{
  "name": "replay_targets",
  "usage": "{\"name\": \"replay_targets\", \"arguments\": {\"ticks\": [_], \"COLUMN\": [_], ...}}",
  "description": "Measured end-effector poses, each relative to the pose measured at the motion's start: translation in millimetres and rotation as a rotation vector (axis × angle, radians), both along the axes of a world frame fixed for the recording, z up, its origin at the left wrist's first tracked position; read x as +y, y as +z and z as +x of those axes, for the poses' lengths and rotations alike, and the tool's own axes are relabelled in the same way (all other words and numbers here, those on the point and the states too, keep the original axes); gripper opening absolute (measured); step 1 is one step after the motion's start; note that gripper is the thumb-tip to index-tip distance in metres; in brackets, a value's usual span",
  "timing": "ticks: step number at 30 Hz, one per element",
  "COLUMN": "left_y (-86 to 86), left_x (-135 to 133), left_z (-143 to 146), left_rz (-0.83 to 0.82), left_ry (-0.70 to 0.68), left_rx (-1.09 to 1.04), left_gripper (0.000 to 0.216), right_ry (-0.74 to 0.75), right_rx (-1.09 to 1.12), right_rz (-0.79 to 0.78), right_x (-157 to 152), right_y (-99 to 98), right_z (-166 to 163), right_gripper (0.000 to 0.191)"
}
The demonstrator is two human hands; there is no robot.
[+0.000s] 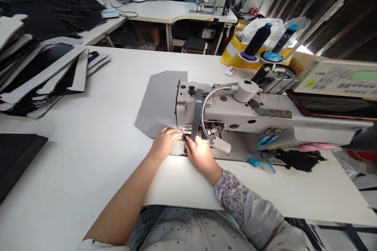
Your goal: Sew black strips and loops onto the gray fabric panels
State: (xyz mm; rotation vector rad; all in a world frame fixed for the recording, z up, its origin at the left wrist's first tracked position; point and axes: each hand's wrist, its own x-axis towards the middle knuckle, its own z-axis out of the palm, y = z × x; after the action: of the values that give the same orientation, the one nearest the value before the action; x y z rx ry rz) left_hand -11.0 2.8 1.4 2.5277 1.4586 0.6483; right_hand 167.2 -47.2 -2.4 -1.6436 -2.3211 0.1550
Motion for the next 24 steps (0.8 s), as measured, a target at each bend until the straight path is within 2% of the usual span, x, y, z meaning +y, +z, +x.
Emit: {"name": "replay_targets", "arguments": {"ticks": [7,9,12,14,17,20,22,24], "left_y": [0.7,2.2,8.1,15.0,26.5,32.1,30.7,26.5], "left_x": [0.3,2.0,0.1,-10.9,-47.7,-94.3,-114.4,-117.6], "left_z": [2.0,-8.0,-34.1,-49.8,-55.0,-36.9,-18.8,-1.6], "left_rz": [0.025,0.049,0.079,0.056,-0.091,-0.223,-0.209,-0.122], "left_ry": [0.000,0.089,0.324,0.374,0.294,0.176,0.062,-0.002], "left_rx": [0.011,0.030,0.107,0.165,0.228,0.222,0.217,0.235], "left_gripper": [0.021,0.022,0.033,0.036,0.033,0.027,0.025,0.024], "right_ry": [0.024,0.026,0.027,0.028,0.038,0.060,0.059,0.052], "right_rx": [0.011,0.034,0.097,0.157,0.245,0.246,0.191,0.127], "right_rz": [0.009,0.012,0.031,0.057,0.096,0.105,0.086,0.069], "right_x": [1.4,1.9,2.5,2.7,1.5,-2.8,-6.6,-10.1], "right_y": [1.4,1.6,-0.3,-2.5,-4.2,-2.1,0.5,2.5], "right_z": [1.0,2.3,5.6,8.6,12.3,12.2,10.0,7.3], "right_gripper": [0.036,0.035,0.031,0.026,0.019,0.024,0.030,0.032]}}
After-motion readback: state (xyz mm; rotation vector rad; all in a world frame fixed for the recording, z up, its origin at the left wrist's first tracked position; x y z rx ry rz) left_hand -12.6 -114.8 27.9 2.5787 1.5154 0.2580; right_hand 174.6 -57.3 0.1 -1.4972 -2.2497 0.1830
